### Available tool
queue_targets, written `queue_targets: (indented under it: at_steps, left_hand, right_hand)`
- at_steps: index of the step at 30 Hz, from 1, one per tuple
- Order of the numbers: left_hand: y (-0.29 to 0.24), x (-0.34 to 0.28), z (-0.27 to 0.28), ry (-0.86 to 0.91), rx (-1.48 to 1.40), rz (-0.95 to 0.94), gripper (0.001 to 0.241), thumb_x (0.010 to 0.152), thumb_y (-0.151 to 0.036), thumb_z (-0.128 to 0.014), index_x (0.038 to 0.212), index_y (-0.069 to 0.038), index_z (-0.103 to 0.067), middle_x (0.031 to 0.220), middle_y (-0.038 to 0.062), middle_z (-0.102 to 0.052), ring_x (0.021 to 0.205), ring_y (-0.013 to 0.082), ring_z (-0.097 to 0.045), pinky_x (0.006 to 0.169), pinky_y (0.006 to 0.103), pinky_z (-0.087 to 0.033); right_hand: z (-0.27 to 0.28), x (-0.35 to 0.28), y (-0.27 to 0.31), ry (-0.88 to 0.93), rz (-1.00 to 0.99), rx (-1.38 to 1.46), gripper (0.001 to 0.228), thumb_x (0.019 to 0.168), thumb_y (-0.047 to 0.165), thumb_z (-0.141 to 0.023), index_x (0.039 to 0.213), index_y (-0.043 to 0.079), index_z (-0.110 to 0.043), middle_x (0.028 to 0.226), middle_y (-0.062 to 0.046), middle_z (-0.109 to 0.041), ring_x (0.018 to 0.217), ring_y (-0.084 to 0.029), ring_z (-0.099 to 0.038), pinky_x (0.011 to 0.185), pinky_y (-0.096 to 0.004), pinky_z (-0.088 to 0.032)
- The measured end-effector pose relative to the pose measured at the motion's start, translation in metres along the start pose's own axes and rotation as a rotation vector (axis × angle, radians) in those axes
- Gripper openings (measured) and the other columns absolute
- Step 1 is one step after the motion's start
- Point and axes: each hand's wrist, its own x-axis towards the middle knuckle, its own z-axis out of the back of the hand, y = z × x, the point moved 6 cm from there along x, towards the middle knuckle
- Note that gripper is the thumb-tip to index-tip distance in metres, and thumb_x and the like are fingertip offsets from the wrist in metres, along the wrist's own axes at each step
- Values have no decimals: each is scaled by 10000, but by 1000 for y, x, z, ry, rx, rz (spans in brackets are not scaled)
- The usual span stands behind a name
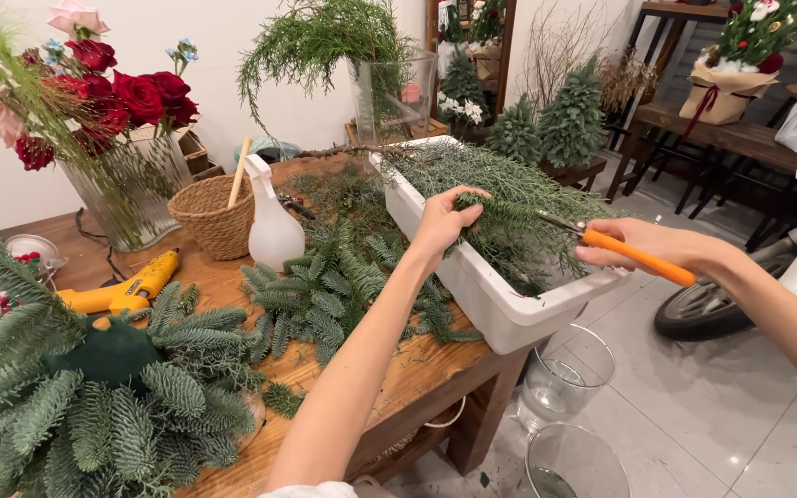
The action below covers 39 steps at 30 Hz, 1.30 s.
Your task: The person arranges artificial pine branches onto a small cone-shaped base to create a miniature tree. They use orange-handled shears to trim the branches and insert them into the base, occasionally adjusting the placement of the foliage.
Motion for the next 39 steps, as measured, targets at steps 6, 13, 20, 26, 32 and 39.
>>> queue_targets:
  at_steps: [6,13,20,26,32,39]
  left_hand:
    - [2,4,-6,18,23,-30,196,985,-50,-614,1097,-159,-732,617,18,-537,469,74,-218,527,206,-236]
    - [4,6,-8,7,59,5,200,989,-53,-621,1109,-164,-737,662,53,-602,470,72,-232,523,214,-254]
    - [19,17,-11,17,82,38,194,979,-35,-622,1070,-146,-753,640,32,-529,524,93,-285,580,241,-304]
    - [20,15,-17,28,169,98,297,962,-59,-614,1242,-111,-696,772,79,-642,634,108,-578,588,265,-372]
    - [23,16,-17,2,202,122,460,941,-99,-624,1400,-87,-597,699,117,-662,579,116,-467,661,316,-397]
    - [27,18,-21,-34,218,142,526,942,-76,-634,1456,-57,-525,669,90,-625,549,111,-481,568,296,-378]
  right_hand:
    - [1,-4,15,-15,-18,26,458,914,530,-631,769,140,-439,697,12,-341,592,-130,-312,521,-305,-265]
    - [-1,-3,21,-85,-6,101,538,877,507,-718,674,124,-400,614,1,-319,530,-135,-282,497,-291,-226]
    - [-4,2,12,-52,-40,133,488,845,464,-764,664,98,-496,577,-20,-360,510,-139,-280,490,-288,-219]
    - [-10,5,15,-14,-51,156,451,841,443,-771,694,82,-545,567,-27,-402,511,-139,-331,491,-294,-240]
    - [-10,0,20,-45,-51,160,505,827,409,-820,645,93,-469,543,-24,-305,492,-146,-234,480,-303,-179]
    - [-9,-2,20,-119,-126,-33,407,750,449,-869,651,93,-698,556,-20,-475,523,-142,-353,519,-282,-241]
